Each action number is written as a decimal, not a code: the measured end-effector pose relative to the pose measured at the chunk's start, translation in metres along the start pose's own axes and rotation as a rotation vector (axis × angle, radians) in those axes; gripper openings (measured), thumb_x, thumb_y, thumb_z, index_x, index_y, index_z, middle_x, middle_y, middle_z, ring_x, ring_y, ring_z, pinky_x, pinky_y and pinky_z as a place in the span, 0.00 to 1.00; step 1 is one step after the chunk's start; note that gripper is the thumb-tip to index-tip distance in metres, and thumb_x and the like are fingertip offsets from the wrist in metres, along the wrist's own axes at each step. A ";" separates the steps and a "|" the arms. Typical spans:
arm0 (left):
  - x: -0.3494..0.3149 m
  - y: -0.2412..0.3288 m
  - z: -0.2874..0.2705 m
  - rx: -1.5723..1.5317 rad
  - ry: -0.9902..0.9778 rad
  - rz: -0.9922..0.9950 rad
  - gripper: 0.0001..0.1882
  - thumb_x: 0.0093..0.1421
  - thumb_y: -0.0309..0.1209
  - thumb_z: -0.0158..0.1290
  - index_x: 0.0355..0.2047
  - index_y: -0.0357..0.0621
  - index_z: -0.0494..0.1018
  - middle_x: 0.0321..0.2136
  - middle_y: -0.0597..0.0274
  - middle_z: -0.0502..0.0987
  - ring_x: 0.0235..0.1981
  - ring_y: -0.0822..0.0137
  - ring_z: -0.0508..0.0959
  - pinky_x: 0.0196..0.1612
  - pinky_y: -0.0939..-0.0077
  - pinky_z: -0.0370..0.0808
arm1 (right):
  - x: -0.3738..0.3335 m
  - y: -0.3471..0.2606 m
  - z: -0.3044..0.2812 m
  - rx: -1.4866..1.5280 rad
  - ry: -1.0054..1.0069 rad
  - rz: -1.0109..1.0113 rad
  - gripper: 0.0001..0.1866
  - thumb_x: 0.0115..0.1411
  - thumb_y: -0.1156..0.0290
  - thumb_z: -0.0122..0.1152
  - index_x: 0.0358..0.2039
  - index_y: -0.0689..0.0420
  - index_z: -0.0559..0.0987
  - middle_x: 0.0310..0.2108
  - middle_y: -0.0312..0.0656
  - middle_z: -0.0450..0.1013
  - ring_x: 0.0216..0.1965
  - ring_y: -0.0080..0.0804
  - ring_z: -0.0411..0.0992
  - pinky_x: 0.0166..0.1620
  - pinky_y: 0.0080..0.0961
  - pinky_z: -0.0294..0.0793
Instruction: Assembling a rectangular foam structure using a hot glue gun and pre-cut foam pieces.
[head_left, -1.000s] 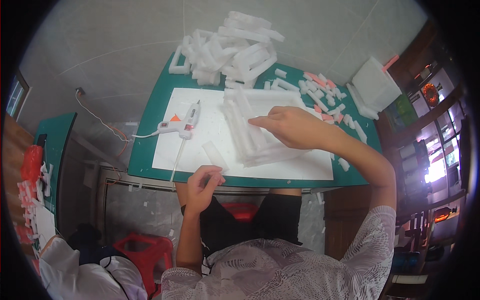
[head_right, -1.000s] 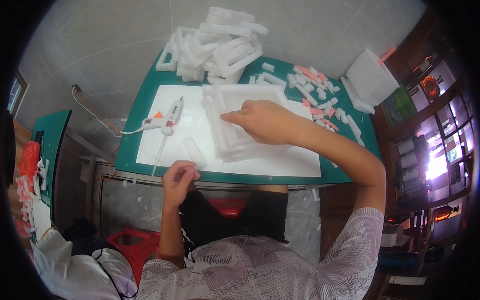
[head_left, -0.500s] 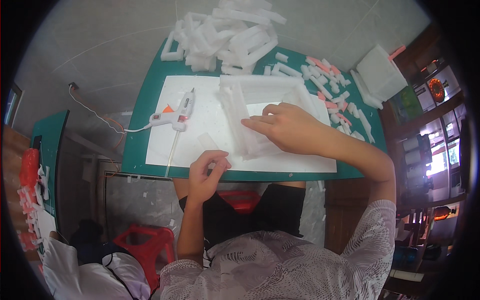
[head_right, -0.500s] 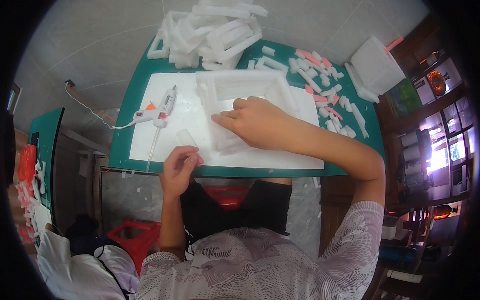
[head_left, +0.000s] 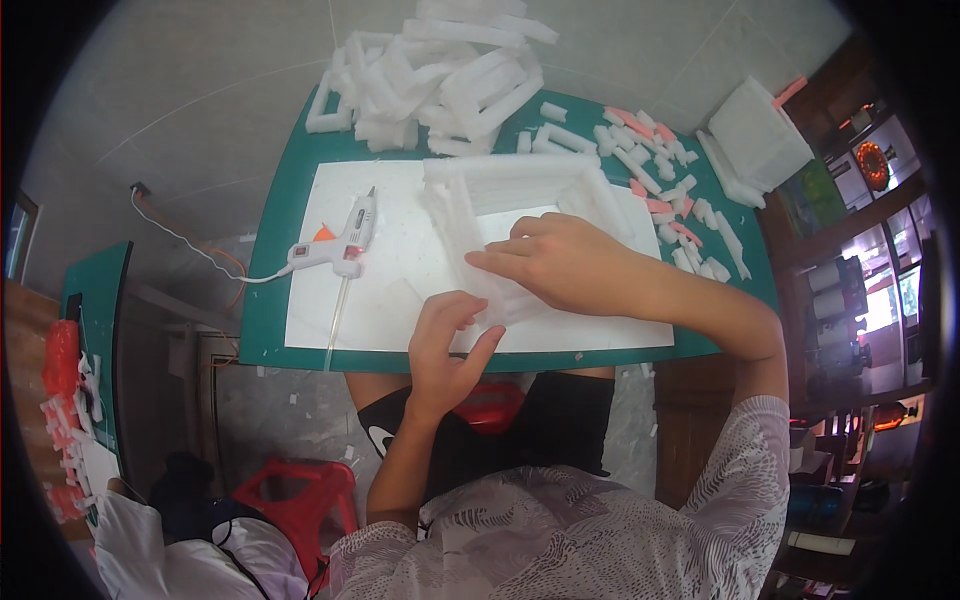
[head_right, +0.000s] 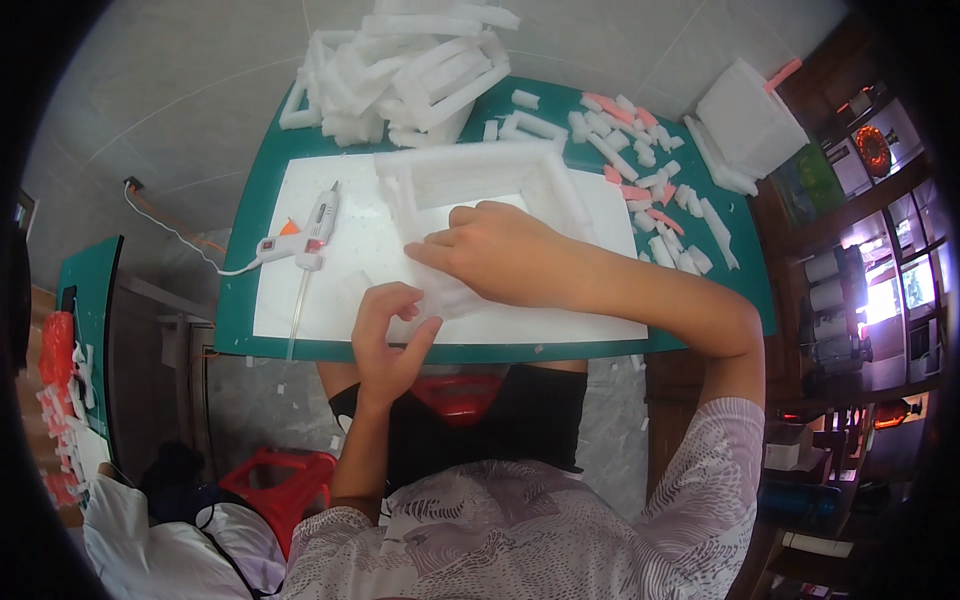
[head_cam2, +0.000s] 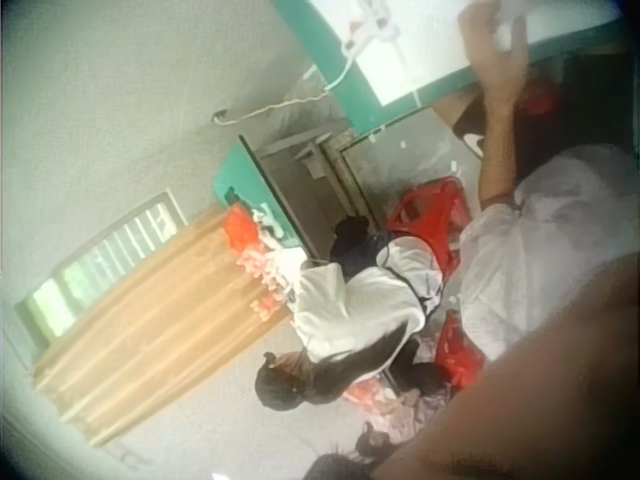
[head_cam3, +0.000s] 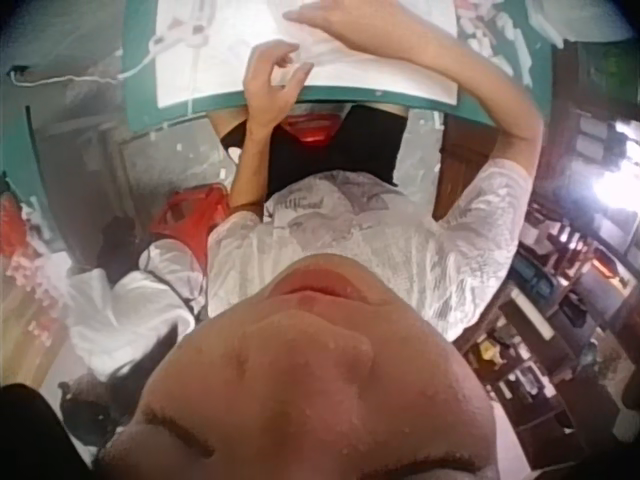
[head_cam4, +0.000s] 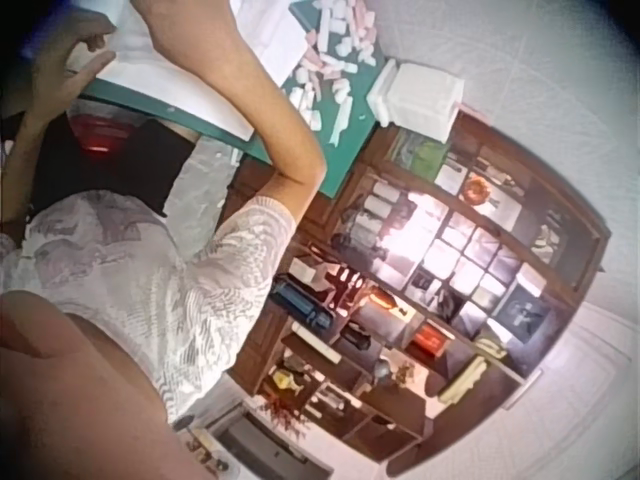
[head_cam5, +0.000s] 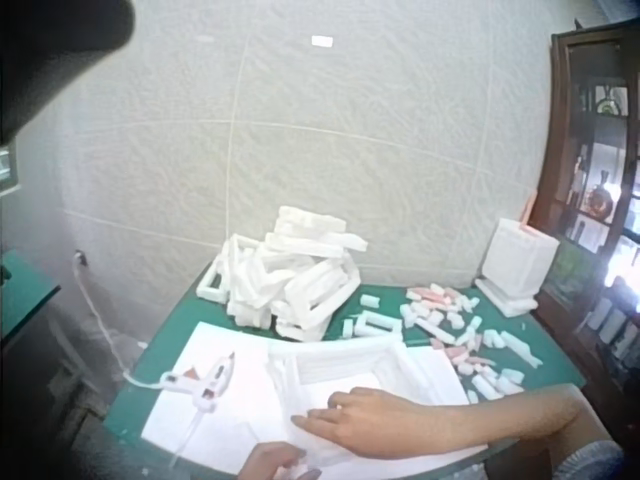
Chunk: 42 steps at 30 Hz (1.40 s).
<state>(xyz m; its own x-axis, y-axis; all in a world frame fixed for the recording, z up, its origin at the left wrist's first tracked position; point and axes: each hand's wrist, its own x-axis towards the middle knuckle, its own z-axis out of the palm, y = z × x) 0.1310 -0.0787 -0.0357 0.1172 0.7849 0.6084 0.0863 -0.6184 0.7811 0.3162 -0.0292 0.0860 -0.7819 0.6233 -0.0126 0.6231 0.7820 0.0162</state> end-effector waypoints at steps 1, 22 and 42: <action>-0.001 0.001 0.001 0.017 0.013 0.009 0.18 0.47 0.17 0.61 0.40 0.37 0.73 0.37 0.54 0.74 0.31 0.66 0.72 0.36 0.76 0.71 | -0.001 0.000 -0.001 0.015 0.001 -0.010 0.25 0.53 0.76 0.57 0.55 0.54 0.74 0.45 0.39 0.78 0.43 0.37 0.74 0.45 0.32 0.74; 0.025 0.016 -0.012 0.220 -0.100 0.014 0.12 0.57 0.20 0.54 0.43 0.38 0.76 0.45 0.51 0.75 0.41 0.60 0.74 0.43 0.73 0.71 | -0.065 0.037 -0.013 0.329 0.680 0.330 0.24 0.59 0.79 0.50 0.56 0.52 0.73 0.43 0.49 0.75 0.44 0.46 0.72 0.49 0.34 0.71; 0.032 0.027 0.006 0.412 -0.248 0.159 0.14 0.54 0.22 0.56 0.42 0.40 0.78 0.42 0.54 0.76 0.43 0.55 0.73 0.47 0.65 0.70 | -0.142 0.041 0.062 1.100 0.904 0.571 0.30 0.57 0.80 0.57 0.62 0.56 0.67 0.62 0.43 0.64 0.64 0.38 0.62 0.52 0.25 0.73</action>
<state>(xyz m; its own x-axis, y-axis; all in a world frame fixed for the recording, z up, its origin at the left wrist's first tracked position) 0.1435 -0.0704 0.0043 0.3880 0.6780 0.6243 0.4258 -0.7326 0.5310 0.4539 -0.0855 0.0269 0.0626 0.9391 0.3379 0.2220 0.3170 -0.9221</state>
